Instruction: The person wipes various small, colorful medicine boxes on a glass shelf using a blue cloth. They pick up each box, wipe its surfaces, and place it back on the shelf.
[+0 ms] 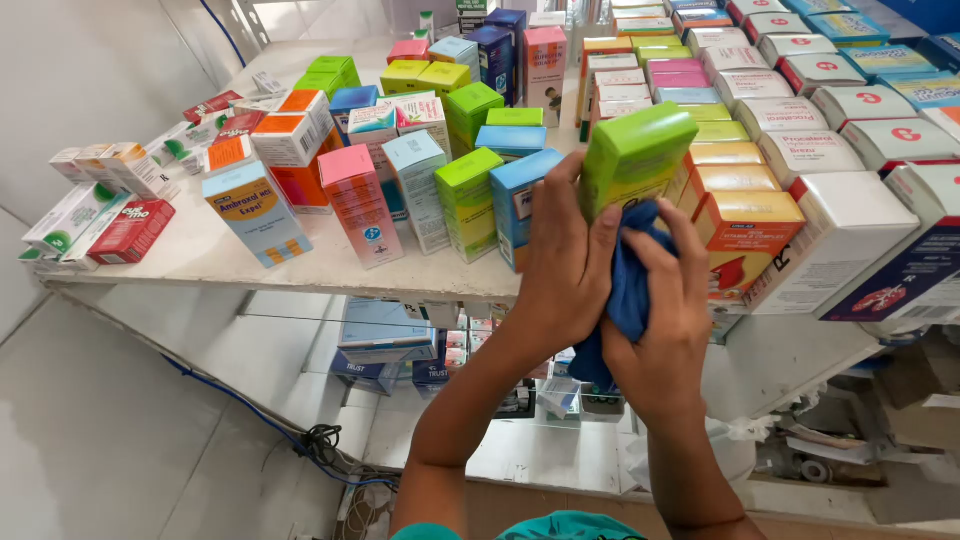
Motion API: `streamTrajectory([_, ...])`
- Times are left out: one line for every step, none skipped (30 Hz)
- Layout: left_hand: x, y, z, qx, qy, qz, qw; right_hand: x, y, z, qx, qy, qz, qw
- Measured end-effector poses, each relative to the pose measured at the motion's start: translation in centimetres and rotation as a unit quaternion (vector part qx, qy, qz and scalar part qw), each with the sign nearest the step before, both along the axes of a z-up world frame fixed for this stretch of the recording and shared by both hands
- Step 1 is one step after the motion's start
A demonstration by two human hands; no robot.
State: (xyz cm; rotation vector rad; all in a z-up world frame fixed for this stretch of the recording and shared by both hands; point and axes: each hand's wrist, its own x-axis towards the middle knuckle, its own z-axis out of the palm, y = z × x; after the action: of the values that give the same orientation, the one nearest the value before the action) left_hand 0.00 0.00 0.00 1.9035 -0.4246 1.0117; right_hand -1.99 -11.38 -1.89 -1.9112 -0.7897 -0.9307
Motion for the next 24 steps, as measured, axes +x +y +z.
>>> streamTrajectory([-0.1, -0.1, 0.0, -0.001, 0.001, 0.001, 1.000, 0.3, -0.1, -0.3, -0.001, 0.001, 0.001, 1.000])
streamTrajectory([-0.2, -0.1, -0.1, 0.025, 0.008, 0.045, 0.999, 0.6, -0.2, -0.6, -0.023, 0.012, 0.002, 1.000])
streamTrajectory([-0.4, -0.2, -0.2, 0.050, 0.017, 0.089, 0.995, 0.8, -0.4, -1.0, -0.046, 0.024, 0.003, 0.999])
streamTrajectory([-0.4, -0.3, -0.2, 0.049, 0.020, 0.090, 0.995, 0.7, -0.5, -0.9, -0.047, 0.027, 0.005, 0.999])
streamTrajectory([-0.4, -0.4, -0.1, 0.050, 0.024, 0.079, 0.995, 0.7, -0.7, -0.8, -0.051, 0.034, 0.005, 0.998])
streamTrajectory([-0.4, -0.4, 0.1, 0.050, 0.028, 0.068, 0.996, 0.6, -0.8, -0.6, -0.055, 0.041, 0.005, 0.998])
streamTrajectory([-0.2, -0.6, 0.2, 0.050, 0.029, 0.070, 0.996, 0.5, -0.8, -0.6, -0.056, 0.042, 0.007, 0.998])
streamTrajectory([-0.1, -0.7, 0.3, 0.076, 0.052, 0.110, 0.990, 0.5, -0.9, -0.5, -0.070, 0.045, 0.000, 0.997])
streamTrajectory([0.1, -0.9, 0.4, 0.101, 0.075, 0.149, 0.981, 0.4, -1.0, -0.4, -0.084, 0.048, -0.009, 0.995])
streamTrajectory([0.5, -1.1, 0.3, 0.101, 0.075, 0.150, 0.981, 0.4, -1.1, -0.1, -0.085, 0.048, -0.007, 0.995])
streamTrajectory([0.9, -1.4, 0.1, 0.128, 0.064, 0.198, 0.970, 0.5, -1.1, 0.1, -0.091, 0.054, -0.003, 0.994])
streamTrajectory([1.2, -1.6, -0.1, 0.156, 0.052, 0.246, 0.955, 0.4, -1.2, 0.3, -0.097, 0.060, 0.001, 0.994])
streamTrajectory([1.5, -1.7, -0.1, 0.155, 0.052, 0.248, 0.955, 0.5, -1.3, 0.4, -0.097, 0.059, 0.002, 0.993])
streamTrajectory([1.7, -1.7, -0.1, 0.183, 0.072, 0.281, 0.939, 0.6, -1.4, 0.4, -0.107, 0.066, 0.001, 0.992])
streamTrajectory([1.9, -1.8, 0.0, 0.210, 0.092, 0.313, 0.922, 0.7, -1.5, 0.5, -0.117, 0.072, -0.001, 0.990])
streamTrajectory([2.0, -1.8, 0.1, 0.209, 0.092, 0.314, 0.921, 0.9, -1.5, 0.6, -0.118, 0.071, 0.000, 0.990])
streamTrajectory([2.2, -1.7, 0.2, 0.250, 0.095, 0.339, 0.902, 1.0, -1.6, 0.6, -0.139, 0.080, -0.006, 0.987])
streamTrajectory([2.3, -1.7, 0.4, 0.291, 0.098, 0.364, 0.880, 1.1, -1.6, 0.7, -0.161, 0.089, -0.011, 0.983])
streamTrajectory([2.6, -1.7, 0.5, 0.290, 0.098, 0.363, 0.880, 1.3, -1.6, 0.7, -0.161, 0.089, -0.012, 0.983])
streamTrajectory([3.0, -1.8, 0.6, 0.324, 0.100, 0.385, 0.858, 1.5, -1.7, 0.8, -0.170, 0.086, -0.010, 0.982])
streamTrajectory([3.3, -1.8, 0.7, 0.357, 0.102, 0.408, 0.834, 1.7, -1.6, 0.8, -0.177, 0.082, -0.008, 0.981])
streamTrajectory([3.1, -2.0, 0.7, 0.357, 0.102, 0.408, 0.834, 1.7, -1.8, 0.6, -0.178, 0.081, -0.008, 0.981])
streamTrajectory([2.9, -2.1, 0.9, 0.358, 0.060, 0.441, 0.821, 1.8, -1.9, 0.5, -0.182, 0.076, -0.002, 0.980])
streamTrajectory([2.6, -2.1, 1.1, 0.359, 0.019, 0.472, 0.805, 2.0, -2.0, 0.4, -0.186, 0.070, 0.003, 0.980])
